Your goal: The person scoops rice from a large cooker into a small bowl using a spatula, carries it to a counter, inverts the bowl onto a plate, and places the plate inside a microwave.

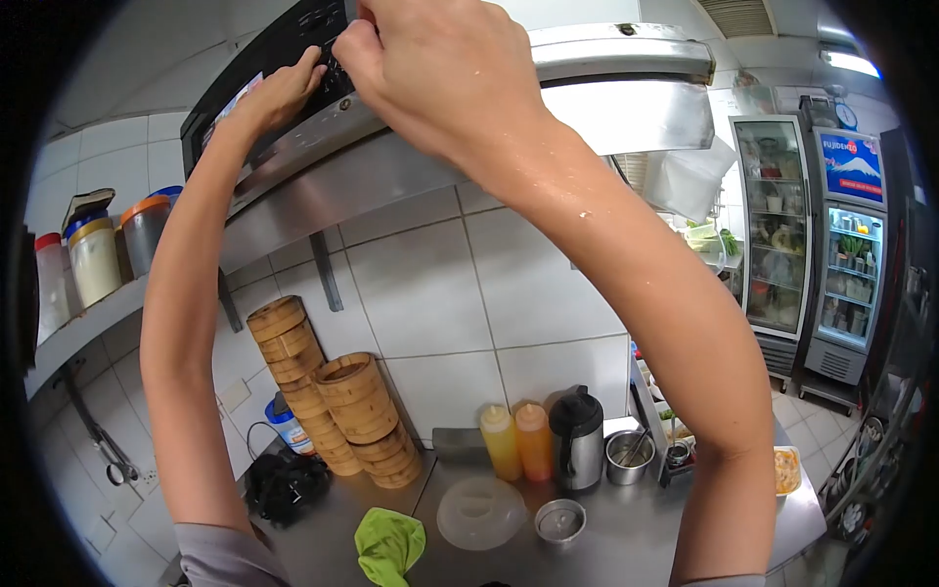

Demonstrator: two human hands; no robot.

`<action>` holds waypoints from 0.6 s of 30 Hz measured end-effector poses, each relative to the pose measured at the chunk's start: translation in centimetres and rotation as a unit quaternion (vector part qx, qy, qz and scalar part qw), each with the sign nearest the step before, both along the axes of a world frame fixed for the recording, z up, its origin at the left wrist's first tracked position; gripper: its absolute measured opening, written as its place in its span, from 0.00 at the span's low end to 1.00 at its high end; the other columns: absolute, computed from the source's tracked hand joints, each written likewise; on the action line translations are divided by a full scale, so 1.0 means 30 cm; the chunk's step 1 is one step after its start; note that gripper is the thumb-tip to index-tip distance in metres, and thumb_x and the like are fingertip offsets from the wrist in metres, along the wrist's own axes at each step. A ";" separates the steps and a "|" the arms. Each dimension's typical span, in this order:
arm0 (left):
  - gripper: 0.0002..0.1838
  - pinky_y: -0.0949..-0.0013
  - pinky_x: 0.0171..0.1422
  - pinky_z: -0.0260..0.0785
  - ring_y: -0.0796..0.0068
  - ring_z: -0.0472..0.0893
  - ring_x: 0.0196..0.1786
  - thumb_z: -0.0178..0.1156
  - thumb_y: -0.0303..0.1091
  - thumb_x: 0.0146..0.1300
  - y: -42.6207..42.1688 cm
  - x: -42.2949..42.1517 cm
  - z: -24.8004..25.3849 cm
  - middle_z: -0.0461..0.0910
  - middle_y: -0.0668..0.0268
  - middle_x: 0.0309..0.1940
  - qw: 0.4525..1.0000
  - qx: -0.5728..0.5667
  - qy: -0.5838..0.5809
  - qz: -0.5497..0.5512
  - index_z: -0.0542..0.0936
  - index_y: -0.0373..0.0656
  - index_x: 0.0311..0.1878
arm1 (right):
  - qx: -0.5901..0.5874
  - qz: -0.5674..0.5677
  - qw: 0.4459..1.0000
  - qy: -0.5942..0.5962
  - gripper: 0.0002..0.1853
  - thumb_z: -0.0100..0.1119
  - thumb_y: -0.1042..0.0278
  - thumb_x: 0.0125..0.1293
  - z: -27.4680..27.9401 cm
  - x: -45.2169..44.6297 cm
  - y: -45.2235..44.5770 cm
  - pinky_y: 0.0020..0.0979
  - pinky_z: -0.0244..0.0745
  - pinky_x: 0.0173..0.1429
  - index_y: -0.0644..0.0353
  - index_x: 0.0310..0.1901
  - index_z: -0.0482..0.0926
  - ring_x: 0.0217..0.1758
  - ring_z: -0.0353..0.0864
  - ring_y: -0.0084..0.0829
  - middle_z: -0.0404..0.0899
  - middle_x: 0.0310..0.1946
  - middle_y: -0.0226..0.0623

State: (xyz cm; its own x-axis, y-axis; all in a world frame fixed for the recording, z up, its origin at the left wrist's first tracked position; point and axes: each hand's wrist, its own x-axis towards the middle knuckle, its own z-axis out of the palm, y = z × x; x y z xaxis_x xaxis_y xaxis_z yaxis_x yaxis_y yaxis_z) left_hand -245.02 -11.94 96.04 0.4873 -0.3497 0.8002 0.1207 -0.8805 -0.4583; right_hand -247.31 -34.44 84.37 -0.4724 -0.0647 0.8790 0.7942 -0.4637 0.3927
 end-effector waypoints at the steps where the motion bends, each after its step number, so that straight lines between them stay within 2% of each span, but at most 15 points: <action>1: 0.14 0.46 0.43 0.63 0.37 0.73 0.41 0.35 0.42 0.69 -0.002 -0.003 -0.002 0.75 0.39 0.33 1.000 0.003 0.004 0.006 0.58 0.40 0.43 | 0.006 -0.003 1.000 -0.006 0.08 0.47 0.67 0.59 0.001 0.006 0.002 0.42 0.69 0.26 0.62 0.28 0.70 0.20 0.74 0.47 0.72 0.15 0.47; 7: 0.13 0.45 0.42 0.62 0.38 0.73 0.40 0.35 0.42 0.70 0.007 0.003 0.010 0.75 0.40 0.31 1.000 0.024 0.003 0.013 0.57 0.41 0.43 | 0.015 0.011 1.000 -0.004 0.09 0.48 0.66 0.59 0.008 0.009 0.002 0.42 0.69 0.25 0.62 0.27 0.70 0.19 0.74 0.47 0.71 0.13 0.47; 13: 0.19 0.46 0.42 0.63 0.38 0.73 0.40 0.37 0.51 0.68 0.025 0.006 0.011 0.75 0.40 0.31 1.000 0.019 -0.013 0.016 0.57 0.42 0.43 | 0.022 0.028 0.999 0.014 0.11 0.47 0.63 0.59 0.003 0.004 0.000 0.42 0.69 0.24 0.62 0.27 0.70 0.18 0.74 0.47 0.71 0.13 0.48; 16: 0.22 0.47 0.42 0.65 0.38 0.74 0.40 0.39 0.55 0.65 0.048 0.007 -0.012 0.76 0.41 0.31 0.997 0.009 -0.073 -0.030 0.58 0.43 0.43 | 0.022 0.041 0.999 0.021 0.11 0.46 0.63 0.60 -0.001 0.003 -0.003 0.42 0.69 0.24 0.62 0.27 0.69 0.18 0.74 0.47 0.72 0.13 0.48; 18: 0.23 0.47 0.41 0.65 0.39 0.74 0.39 0.41 0.57 0.64 0.057 -0.027 -0.020 0.76 0.42 0.30 0.992 -0.025 -0.122 -0.010 0.58 0.43 0.43 | 0.015 0.044 0.999 0.024 0.11 0.45 0.64 0.61 -0.002 0.001 -0.005 0.42 0.69 0.23 0.63 0.27 0.69 0.18 0.74 0.47 0.71 0.13 0.48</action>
